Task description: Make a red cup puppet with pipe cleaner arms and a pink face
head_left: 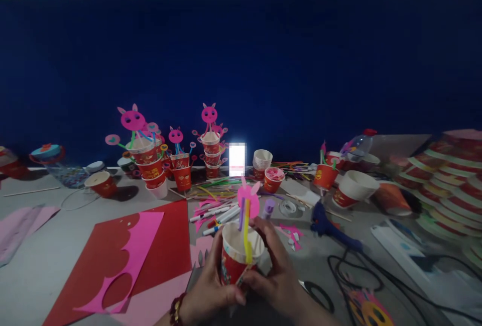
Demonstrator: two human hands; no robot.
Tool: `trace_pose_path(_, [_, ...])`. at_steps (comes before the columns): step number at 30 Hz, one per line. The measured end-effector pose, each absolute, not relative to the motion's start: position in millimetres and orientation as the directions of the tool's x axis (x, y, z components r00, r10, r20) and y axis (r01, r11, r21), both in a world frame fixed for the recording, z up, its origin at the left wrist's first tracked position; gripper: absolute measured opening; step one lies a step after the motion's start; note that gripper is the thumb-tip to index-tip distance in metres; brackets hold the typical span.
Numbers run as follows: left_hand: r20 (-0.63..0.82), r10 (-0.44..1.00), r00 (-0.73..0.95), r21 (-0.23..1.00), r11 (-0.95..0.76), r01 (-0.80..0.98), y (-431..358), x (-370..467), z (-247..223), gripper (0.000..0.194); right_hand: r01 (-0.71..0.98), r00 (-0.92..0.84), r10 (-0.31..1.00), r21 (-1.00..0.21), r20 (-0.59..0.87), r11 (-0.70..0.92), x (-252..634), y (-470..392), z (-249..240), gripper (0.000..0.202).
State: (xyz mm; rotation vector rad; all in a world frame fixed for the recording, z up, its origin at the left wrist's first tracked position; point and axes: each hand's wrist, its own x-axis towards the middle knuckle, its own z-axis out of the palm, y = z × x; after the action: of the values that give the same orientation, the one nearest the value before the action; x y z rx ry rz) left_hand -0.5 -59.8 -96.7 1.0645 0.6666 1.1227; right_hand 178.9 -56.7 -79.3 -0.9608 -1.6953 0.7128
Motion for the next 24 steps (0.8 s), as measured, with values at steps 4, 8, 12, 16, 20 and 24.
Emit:
trace_pose_path(4, [0.064,0.944,0.325,0.873,0.105,-0.477,-56,-1,-98,0.100,0.139,-0.199,0.859,-0.854,0.472,0.502,181,-56,-92,0.080])
trace_pose_path(8, [0.042,0.932,0.360,0.755,0.206,-0.623,-48,2,-98,0.070,0.223,-0.146,0.901,-0.874,0.409,0.433,183,-51,-104,0.067])
trace_pose_path(12, [0.011,0.913,0.408,0.700,0.284,-0.655,-47,1,-106,0.048,0.381,-0.068,0.867,-0.790,0.494,0.480,182,-48,-112,0.074])
trace_pose_path(16, [0.012,0.908,0.420,0.772,0.258,-0.581,-50,0,-118,0.066,0.442,-0.059,0.839,-0.740,0.541,0.508,181,-51,-121,0.082])
trace_pose_path(20, [-0.045,0.925,0.377,0.735,0.286,-0.614,-49,-2,-124,0.058,0.473,-0.106,0.831,-0.707,0.546,0.525,180,-54,-128,0.067])
trace_pose_path(24, [-0.088,0.912,0.401,0.643,0.360,-0.676,-47,-4,-127,0.046,0.470,-0.066,0.833,-0.719,0.549,0.511,178,-52,-127,0.049])
